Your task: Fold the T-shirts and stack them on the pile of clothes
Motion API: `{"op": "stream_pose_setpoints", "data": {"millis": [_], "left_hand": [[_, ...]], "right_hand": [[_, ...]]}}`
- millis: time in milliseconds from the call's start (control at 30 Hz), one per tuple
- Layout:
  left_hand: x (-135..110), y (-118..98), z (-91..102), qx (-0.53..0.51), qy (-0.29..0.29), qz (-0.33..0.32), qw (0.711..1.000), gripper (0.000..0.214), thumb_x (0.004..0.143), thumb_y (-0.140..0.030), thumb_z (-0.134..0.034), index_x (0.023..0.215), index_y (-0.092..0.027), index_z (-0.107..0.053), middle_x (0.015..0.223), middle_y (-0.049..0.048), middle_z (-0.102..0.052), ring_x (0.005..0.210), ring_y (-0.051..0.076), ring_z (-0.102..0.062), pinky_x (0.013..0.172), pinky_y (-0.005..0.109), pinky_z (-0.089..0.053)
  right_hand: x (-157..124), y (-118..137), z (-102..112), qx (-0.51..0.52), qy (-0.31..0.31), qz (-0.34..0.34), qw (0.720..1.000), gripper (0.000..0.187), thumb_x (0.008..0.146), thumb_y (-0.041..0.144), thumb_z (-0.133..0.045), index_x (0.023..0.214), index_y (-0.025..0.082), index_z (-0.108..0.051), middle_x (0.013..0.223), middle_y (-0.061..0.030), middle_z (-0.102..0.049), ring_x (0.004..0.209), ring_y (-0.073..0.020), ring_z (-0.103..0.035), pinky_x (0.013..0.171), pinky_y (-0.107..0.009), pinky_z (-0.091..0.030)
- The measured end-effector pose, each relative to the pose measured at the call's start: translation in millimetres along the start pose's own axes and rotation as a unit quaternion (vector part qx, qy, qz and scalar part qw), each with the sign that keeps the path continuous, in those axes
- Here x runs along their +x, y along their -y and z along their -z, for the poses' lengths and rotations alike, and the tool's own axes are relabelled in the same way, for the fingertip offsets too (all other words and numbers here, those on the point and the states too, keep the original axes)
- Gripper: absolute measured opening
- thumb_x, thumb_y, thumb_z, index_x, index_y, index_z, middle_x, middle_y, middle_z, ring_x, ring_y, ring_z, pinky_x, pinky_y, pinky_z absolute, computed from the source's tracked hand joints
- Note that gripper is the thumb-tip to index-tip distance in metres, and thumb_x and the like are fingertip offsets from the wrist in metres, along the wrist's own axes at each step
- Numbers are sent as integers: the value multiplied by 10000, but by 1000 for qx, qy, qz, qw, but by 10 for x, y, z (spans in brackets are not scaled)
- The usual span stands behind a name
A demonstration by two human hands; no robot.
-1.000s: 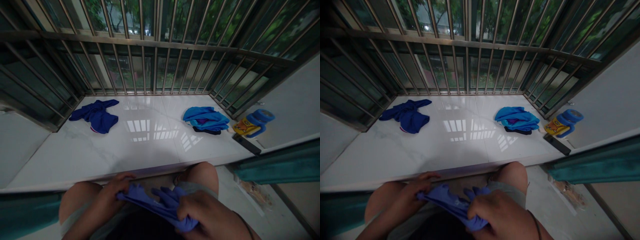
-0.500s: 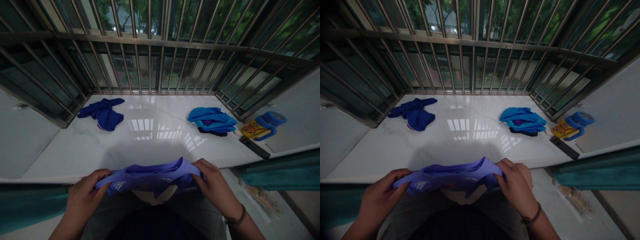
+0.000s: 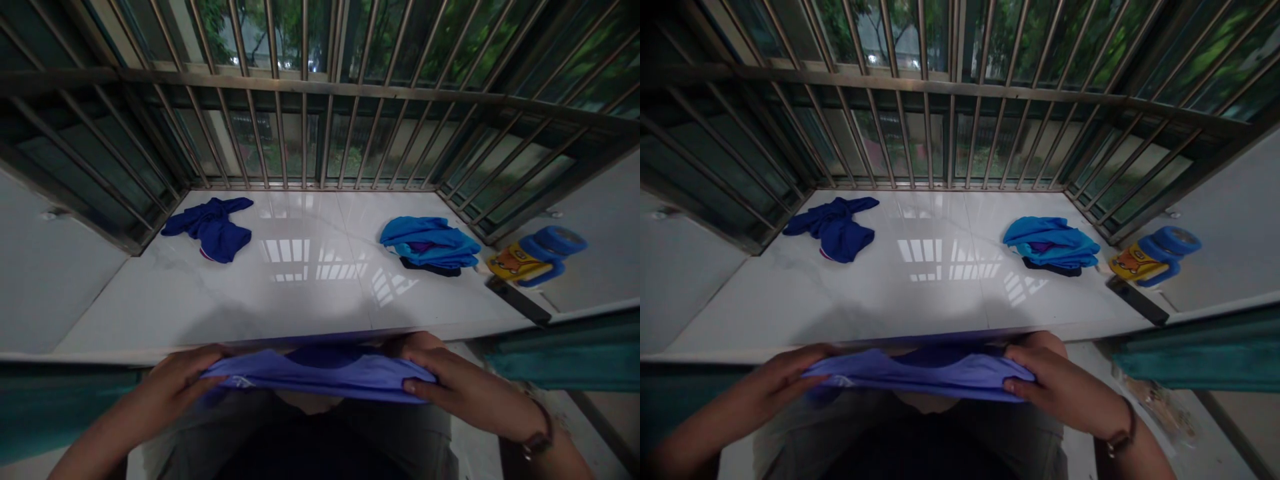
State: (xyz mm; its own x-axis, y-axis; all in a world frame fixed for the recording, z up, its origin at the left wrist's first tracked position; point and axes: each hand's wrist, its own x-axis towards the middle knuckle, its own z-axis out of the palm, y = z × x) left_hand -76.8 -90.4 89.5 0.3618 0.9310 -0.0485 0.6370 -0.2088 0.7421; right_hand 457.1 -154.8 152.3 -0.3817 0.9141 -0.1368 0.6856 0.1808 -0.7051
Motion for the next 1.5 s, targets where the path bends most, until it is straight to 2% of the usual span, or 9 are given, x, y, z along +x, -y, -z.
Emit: {"op": "stream_pose_setpoints", "data": {"millis": [200,300,467,600,800,967,1167,1367,1500], "left_hand": [[818,-298,485,-10,144,-20,989,429,1098,-587,-540,1015,-256,-799,914,26,-815,856,234,-756,808,268,-593],[1602,-493,703,117,62,-30,991,438,1068,-598,-565,1122,-231,-799,1032,57,-829,992,273,-743,983,344,-584],[2524,-788,738,321,-210,-27,923,494,1037,-325,-694,1478,-103,-669,1585,260,-623,1468,391,-584,1268,552,-418],[2331,-658,43,305,-172,-121,929,437,1101,-315,-589,1489,-131,-673,1589,221,-665,1506,356,-606,1308,539,-446],[1279,194,-1453,294,-36,-114,948,493,1099,-381,-613,1569,-244,-672,1658,161,-658,1507,362,-649,1251,583,-535],[587,676,-1675,314,-41,-109,942,695,1072,-319,-630,1748,-359,-477,1843,89,-435,1669,362,-476,1314,650,-449],[394,661,-1427,274,-65,-77,956,418,1061,-407,-685,1472,-370,-746,1610,101,-705,1482,381,-667,1307,712,-443],[1197,374,-1332,245,-79,-118,959,437,1102,-459,-627,1483,-274,-736,1684,160,-632,1566,411,-587,1296,711,-457],[1698,465,-1243,243,-100,-67,962,474,1115,-412,-566,1526,-220,-704,1692,189,-618,1578,424,-575,1312,742,-416]], "right_hand": [[587,-368,678,19,55,-38,998,400,1079,607,-650,940,247,-754,876,-19,-733,811,-223,-695,740,-314,-561],[1264,-447,1029,-97,-128,-19,987,285,1061,467,-635,1031,213,-761,979,-79,-769,917,-273,-703,875,-386,-581],[2067,-323,1137,-297,-392,-3,871,443,1019,237,-600,1433,116,-698,1416,-257,-690,1266,-394,-642,1124,-554,-528],[1995,-400,424,-258,-310,103,909,413,1115,377,-556,1436,157,-695,1365,-200,-741,1299,-357,-674,1186,-541,-538],[1423,-1068,-1009,-267,-94,-28,959,611,1119,458,-562,1672,198,-584,1752,-201,-536,1621,-424,-505,1297,-683,-432],[990,-1238,-1492,-273,-113,-30,955,644,1148,444,-521,1771,289,-465,1852,-123,-393,1707,-390,-390,1358,-702,-328],[902,-1334,-1098,-212,-197,-14,957,435,1162,399,-466,1442,259,-768,1457,-141,-773,1356,-323,-715,1199,-525,-558],[1360,-1813,-271,-206,-325,-208,899,512,1013,369,-591,1442,122,-724,1551,-255,-675,1337,-419,-662,1145,-573,-534],[1485,-1952,18,-148,-319,-252,902,324,910,392,-668,1097,165,-804,1327,-236,-780,1196,-380,-708,1018,-483,-561]]}}
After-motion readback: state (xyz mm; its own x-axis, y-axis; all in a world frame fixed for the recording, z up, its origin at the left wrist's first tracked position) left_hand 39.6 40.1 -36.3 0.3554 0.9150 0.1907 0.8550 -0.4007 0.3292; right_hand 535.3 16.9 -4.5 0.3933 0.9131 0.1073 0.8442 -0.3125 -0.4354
